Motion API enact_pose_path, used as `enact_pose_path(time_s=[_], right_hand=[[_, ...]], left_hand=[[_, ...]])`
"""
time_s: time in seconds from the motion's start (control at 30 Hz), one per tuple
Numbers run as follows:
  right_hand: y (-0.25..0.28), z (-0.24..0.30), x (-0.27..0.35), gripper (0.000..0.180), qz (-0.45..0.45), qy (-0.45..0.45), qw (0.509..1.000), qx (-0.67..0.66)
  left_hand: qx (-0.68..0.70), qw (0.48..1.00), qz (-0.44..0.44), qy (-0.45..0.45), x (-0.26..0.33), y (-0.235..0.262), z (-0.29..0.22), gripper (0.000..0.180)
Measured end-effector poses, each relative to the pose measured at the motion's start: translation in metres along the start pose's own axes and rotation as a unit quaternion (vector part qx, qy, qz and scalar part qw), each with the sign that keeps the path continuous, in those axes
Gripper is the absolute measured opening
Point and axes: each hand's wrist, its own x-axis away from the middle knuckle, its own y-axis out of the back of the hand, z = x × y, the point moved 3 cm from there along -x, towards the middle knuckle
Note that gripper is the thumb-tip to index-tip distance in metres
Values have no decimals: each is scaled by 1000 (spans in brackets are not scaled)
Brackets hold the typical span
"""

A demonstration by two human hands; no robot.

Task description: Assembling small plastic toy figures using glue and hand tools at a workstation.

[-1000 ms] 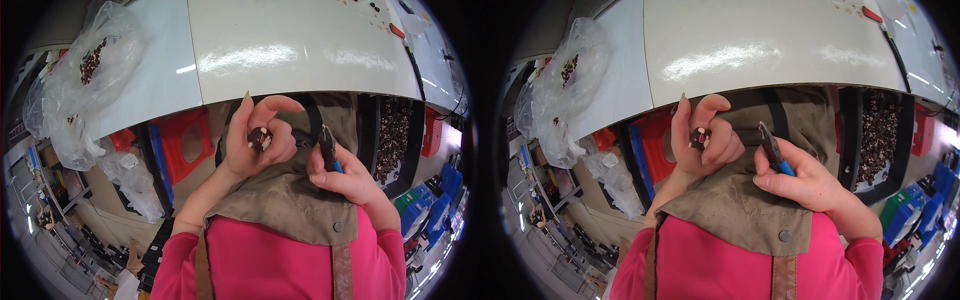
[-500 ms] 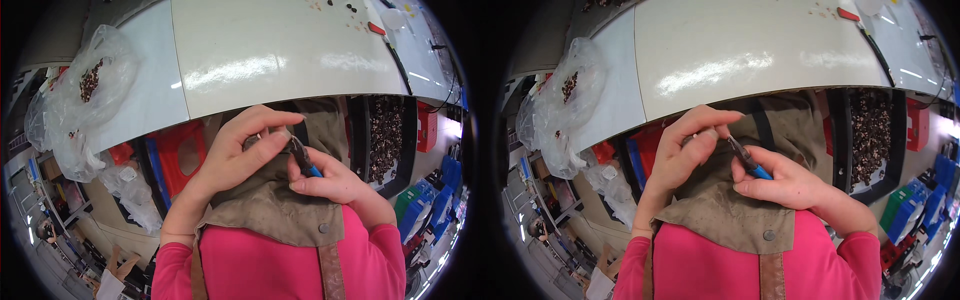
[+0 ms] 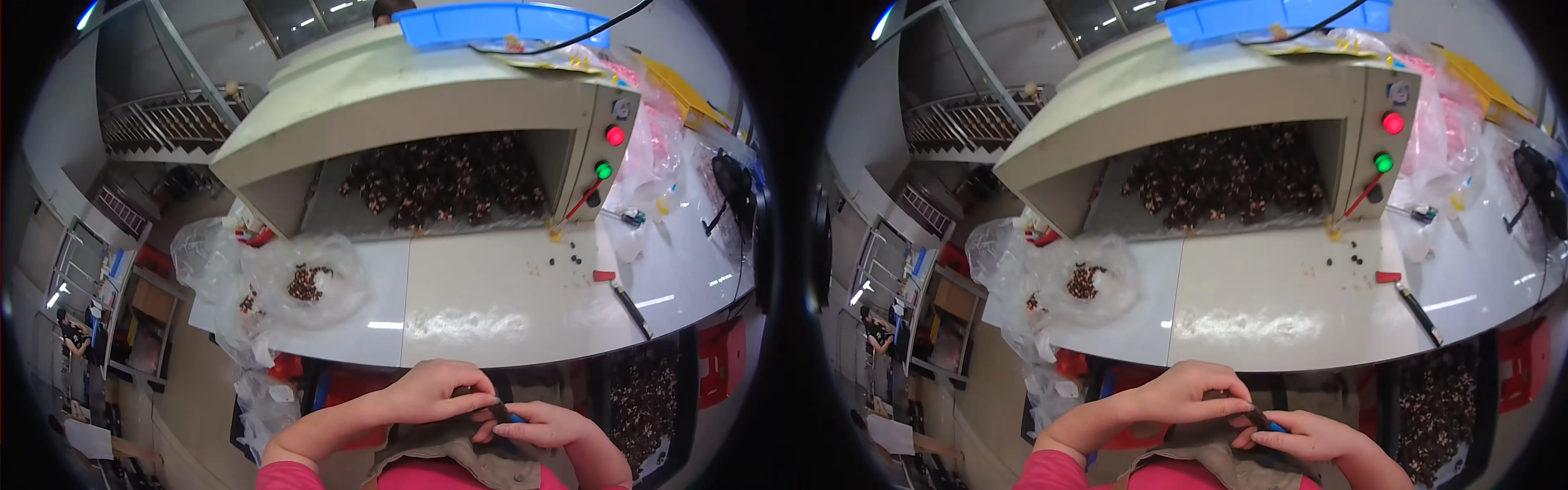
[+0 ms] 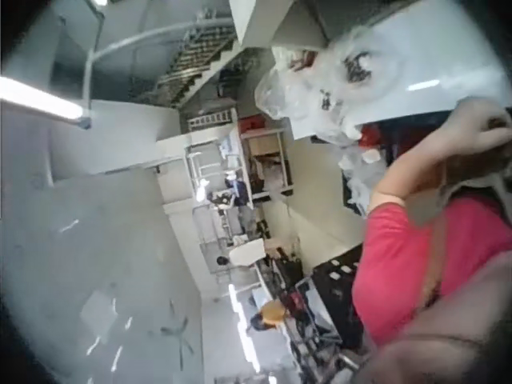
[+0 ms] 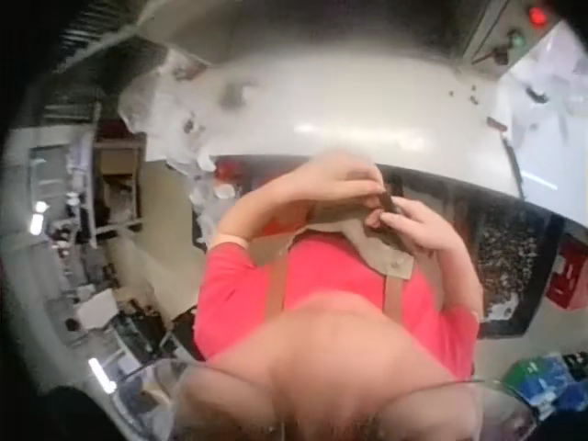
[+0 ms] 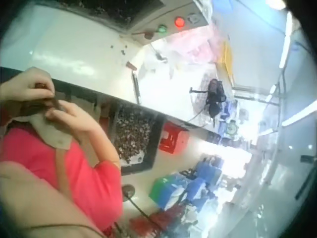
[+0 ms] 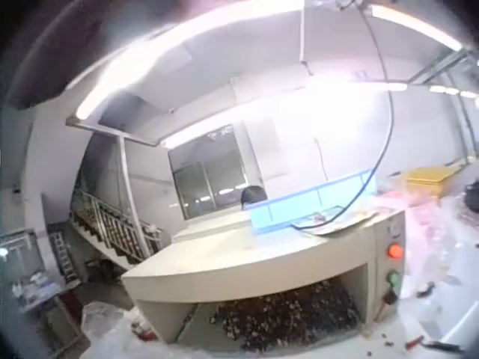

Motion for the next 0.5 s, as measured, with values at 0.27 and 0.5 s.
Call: enact_pose_path(time_s=[0.27, 0.5], right_hand=[[11, 15, 26, 38, 42, 10, 998, 34], [2, 30, 38, 36, -107, 14, 994, 22]], left_hand=[[-183, 973, -130, -44, 4, 56, -53, 9], [-262, 842, -400, -248, -63, 221, -182, 18]])
